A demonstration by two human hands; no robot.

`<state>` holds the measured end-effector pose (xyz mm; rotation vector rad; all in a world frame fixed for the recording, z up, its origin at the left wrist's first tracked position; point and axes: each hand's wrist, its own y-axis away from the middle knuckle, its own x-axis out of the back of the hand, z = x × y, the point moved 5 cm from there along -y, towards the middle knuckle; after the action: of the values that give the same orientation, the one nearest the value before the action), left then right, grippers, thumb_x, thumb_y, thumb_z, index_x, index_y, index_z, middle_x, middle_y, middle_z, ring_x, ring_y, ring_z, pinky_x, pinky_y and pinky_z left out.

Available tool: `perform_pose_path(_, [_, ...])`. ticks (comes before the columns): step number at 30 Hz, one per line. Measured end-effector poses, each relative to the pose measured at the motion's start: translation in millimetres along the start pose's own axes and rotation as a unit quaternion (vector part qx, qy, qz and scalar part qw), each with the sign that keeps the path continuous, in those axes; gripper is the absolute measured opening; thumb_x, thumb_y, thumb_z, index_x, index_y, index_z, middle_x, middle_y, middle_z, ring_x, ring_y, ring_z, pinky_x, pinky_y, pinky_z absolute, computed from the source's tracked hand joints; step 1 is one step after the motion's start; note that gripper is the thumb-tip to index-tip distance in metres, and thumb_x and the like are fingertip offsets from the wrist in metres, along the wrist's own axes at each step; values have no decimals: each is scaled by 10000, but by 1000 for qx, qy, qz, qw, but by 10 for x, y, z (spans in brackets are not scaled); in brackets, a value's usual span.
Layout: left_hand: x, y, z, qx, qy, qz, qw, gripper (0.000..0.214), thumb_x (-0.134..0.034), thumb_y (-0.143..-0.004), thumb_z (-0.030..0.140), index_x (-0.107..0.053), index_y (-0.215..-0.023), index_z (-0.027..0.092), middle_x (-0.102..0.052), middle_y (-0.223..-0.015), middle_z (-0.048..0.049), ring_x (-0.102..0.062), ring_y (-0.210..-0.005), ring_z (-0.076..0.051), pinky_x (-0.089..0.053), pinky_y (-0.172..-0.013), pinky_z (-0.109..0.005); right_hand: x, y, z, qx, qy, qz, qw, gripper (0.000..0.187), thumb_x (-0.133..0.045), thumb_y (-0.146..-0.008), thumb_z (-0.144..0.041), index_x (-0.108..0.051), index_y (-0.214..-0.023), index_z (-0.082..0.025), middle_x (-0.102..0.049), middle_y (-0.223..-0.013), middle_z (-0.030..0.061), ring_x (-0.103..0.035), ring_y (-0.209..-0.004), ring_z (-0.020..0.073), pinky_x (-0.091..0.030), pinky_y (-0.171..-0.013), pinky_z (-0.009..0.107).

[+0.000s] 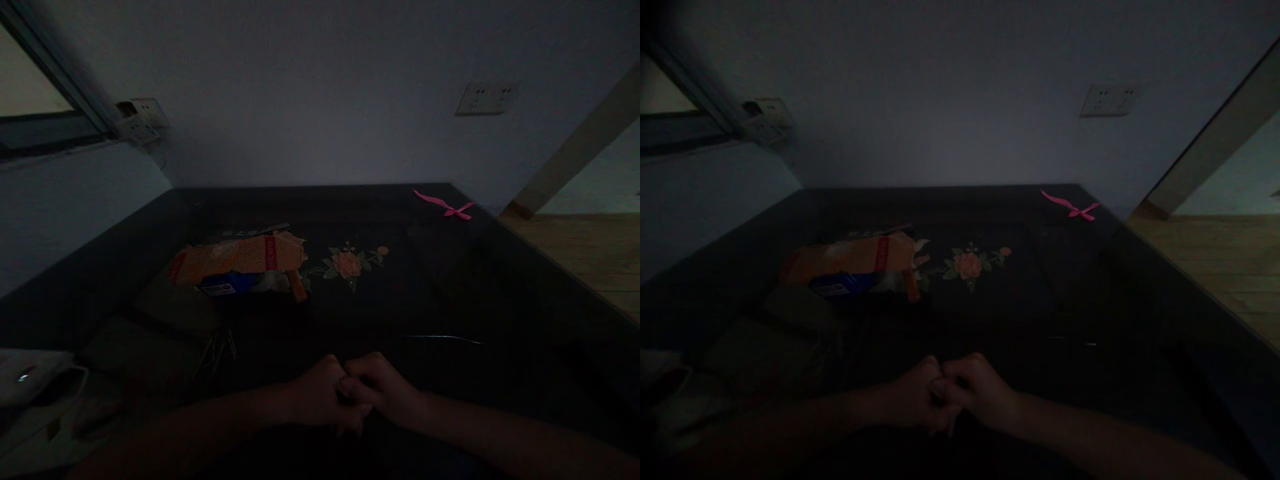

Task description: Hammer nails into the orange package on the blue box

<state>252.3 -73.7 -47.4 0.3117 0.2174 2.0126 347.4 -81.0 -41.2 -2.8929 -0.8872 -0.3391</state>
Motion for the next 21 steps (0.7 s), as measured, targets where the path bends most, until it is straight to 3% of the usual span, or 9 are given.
perform_pose_path(4, [1,0,31,-21,-10,5,1000,192,-607,-741,165,-594,-552,132,-600,-538,44,-498,-471,-40,-374,-454,-118,0,1,-20,-1,0,-4,1000,601,-392,-877,-687,-508,-600,-167,-460,-541,-43,-401,-468,81,-307,-422,185])
perform_pose_path(11, [1,-15,-31,7,-4,-7,1000,179,-644,-694,134,-554,-540,134,-529,-501,71,-459,-440,-27,-323,-410,-110,-8,5,0,1,1,2,1000,586,-412,-879,-673,-497,-592,-169,-445,-532,-46,-401,-470,82,-312,-439,193])
perform_pose_path(17, [-1,-12,-12,-26,-15,-10,999,159,-601,-726,144,-570,-570,135,-528,-517,63,-465,-456,-31,-340,-432,-112,-6,4,-39,-4,-1,-4,1000,606,-392,-869,-698,-511,-601,-168,-473,-532,-33,-418,-460,87,-309,-416,191])
perform_pose_path(21, [4,-4,3,3,-27,-17,999,153,-590,-754,153,-599,-602,135,-525,-484,63,-474,-439,-37,-332,-420,-117,-11,0,-31,-11,-6,-7,1000,611,-401,-857,-710,-498,-586,-170,-466,-525,-34,-417,-459,87,-312,-419,191])
